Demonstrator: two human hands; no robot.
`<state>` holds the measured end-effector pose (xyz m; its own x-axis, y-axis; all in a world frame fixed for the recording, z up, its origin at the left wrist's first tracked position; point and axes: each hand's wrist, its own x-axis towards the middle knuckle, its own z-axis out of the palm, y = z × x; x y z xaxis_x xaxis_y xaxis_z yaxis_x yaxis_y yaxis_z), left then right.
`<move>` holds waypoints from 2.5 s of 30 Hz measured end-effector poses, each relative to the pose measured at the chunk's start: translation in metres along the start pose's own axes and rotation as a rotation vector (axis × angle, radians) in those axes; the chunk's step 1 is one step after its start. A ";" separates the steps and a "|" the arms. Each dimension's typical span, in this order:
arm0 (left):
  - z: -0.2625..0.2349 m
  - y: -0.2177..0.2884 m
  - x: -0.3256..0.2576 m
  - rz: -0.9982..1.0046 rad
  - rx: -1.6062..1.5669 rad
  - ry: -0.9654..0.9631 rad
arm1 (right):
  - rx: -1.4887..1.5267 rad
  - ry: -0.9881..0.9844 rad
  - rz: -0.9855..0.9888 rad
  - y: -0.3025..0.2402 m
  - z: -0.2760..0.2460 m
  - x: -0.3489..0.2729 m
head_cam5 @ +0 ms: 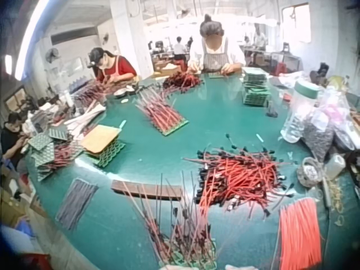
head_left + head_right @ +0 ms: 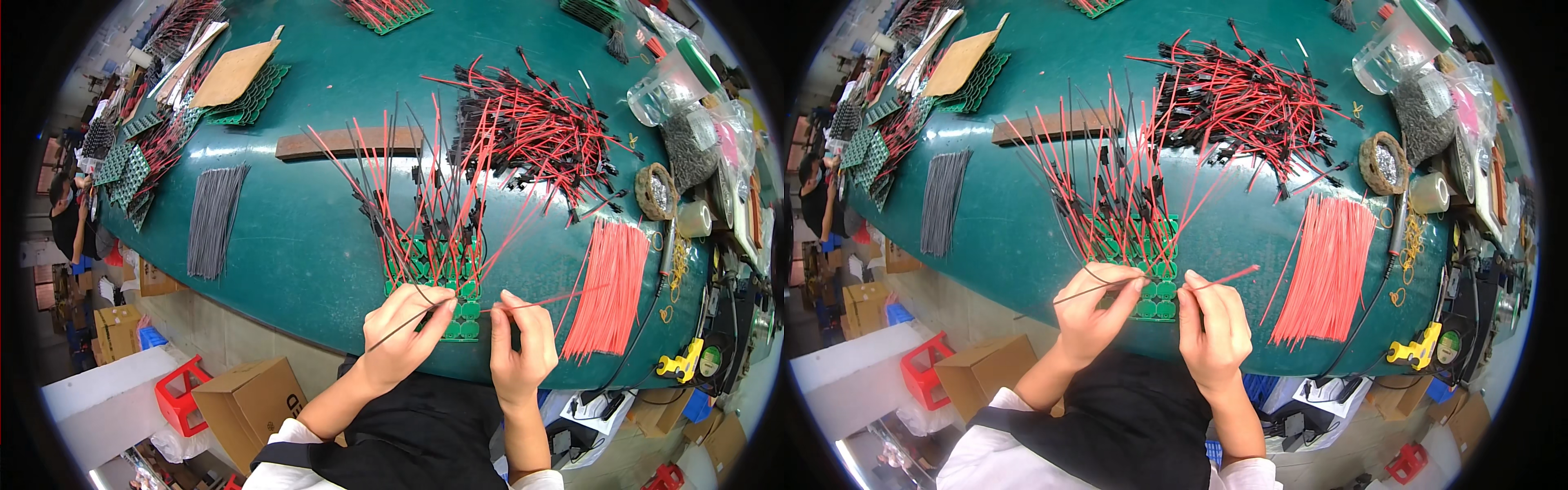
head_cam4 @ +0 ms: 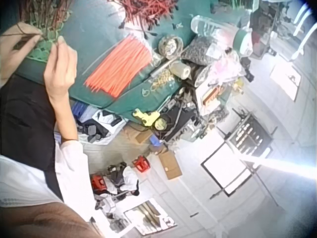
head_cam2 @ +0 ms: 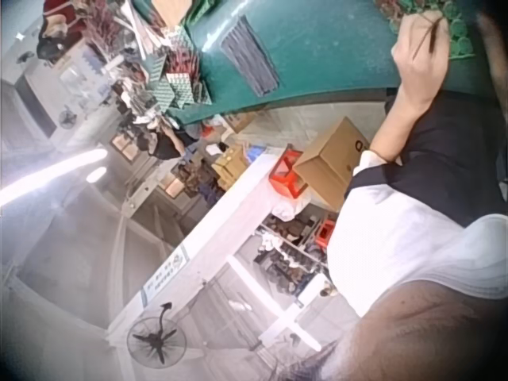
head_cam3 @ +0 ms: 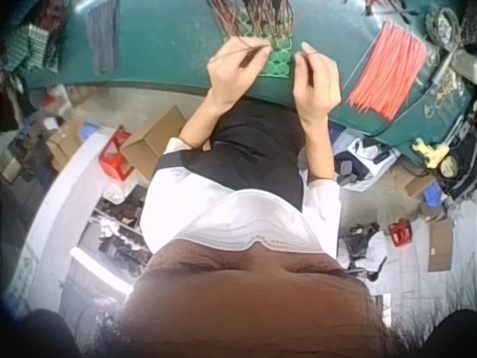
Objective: The person assembles wires and circuit boards with components by hand.
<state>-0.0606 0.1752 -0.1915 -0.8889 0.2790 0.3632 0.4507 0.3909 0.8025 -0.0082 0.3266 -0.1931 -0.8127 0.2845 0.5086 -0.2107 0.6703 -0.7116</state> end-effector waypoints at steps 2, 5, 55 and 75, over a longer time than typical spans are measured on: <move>0.000 -0.001 -0.001 -0.012 -0.020 0.000 | 0.002 0.007 0.011 0.000 -0.002 -0.003; 0.000 -0.002 -0.002 -0.031 -0.047 -0.007 | -0.001 0.013 0.027 0.001 -0.003 -0.005; 0.001 0.004 -0.012 0.056 0.008 0.031 | 0.023 -0.034 -0.044 0.002 0.002 -0.005; 0.006 0.002 -0.009 0.040 -0.007 -0.008 | -0.116 -0.015 0.214 0.000 -0.022 0.030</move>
<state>-0.0509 0.1787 -0.1959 -0.8696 0.3012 0.3911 0.4850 0.3729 0.7910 -0.0204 0.3497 -0.1670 -0.8405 0.4183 0.3445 0.0297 0.6703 -0.7415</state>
